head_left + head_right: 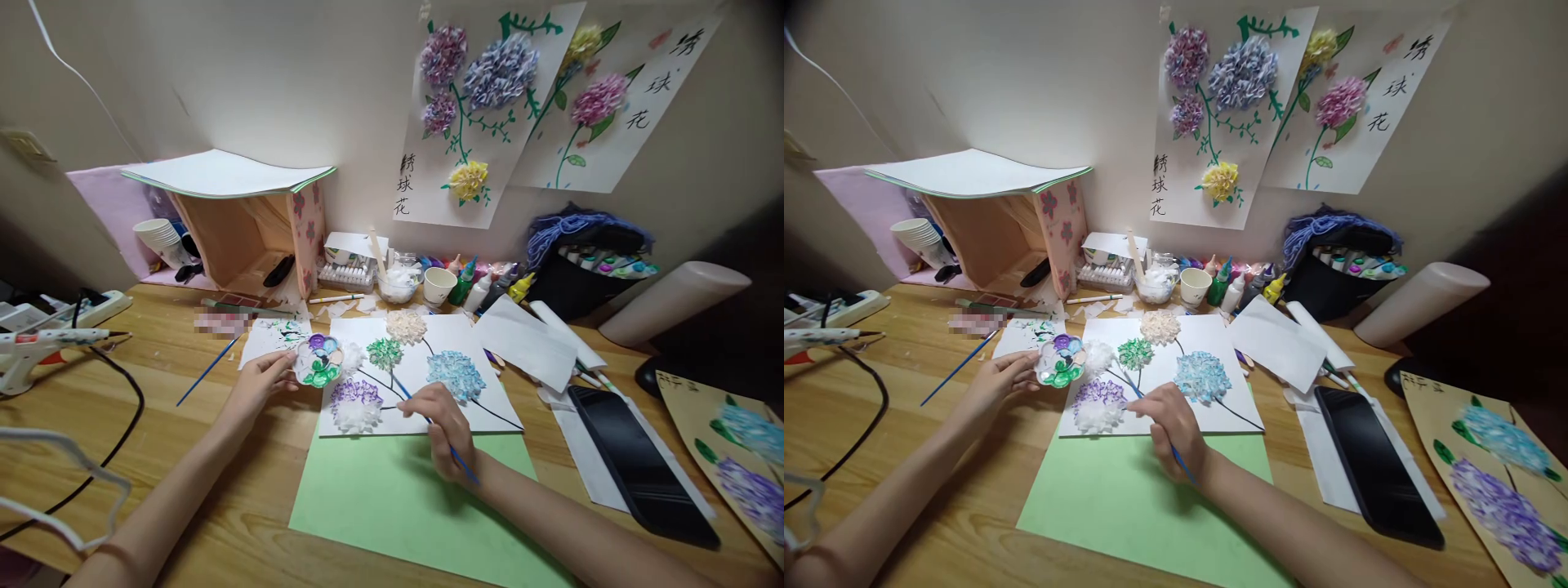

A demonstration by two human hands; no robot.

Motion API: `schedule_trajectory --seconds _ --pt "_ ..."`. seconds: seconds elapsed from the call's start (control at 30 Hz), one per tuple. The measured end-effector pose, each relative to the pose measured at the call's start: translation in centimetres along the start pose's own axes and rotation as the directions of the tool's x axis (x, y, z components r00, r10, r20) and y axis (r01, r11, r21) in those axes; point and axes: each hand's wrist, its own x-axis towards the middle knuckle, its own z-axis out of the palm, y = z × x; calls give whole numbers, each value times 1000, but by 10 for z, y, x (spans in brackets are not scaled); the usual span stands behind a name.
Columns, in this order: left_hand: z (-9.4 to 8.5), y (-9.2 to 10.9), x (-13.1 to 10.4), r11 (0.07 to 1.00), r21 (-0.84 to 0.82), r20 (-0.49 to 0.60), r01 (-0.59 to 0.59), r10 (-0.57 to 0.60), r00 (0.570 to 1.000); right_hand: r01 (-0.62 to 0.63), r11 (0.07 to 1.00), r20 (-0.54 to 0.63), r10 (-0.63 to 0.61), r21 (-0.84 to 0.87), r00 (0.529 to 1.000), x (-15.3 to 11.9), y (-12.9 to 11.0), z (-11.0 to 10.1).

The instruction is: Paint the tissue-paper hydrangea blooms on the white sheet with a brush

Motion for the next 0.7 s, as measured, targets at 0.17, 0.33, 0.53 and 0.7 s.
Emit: schedule_trajectory --seconds 0.17,0.33,0.53,0.7 --pt "2 2 -5 1000 -18 -6 18 -18 1000 -28 1000 -11 28 -4 1000 11 -1 13" --pt "3 2 -7 999 -14 12 39 -38 999 4 1000 82 -4 -3 997 15 -3 14" --pt "6 1 -8 999 3 39 54 -54 998 -38 999 136 36 16 990 14 -1 13" --pt "12 6 -14 998 22 39 60 -61 997 -102 995 144 99 18 985 15 -1 11"
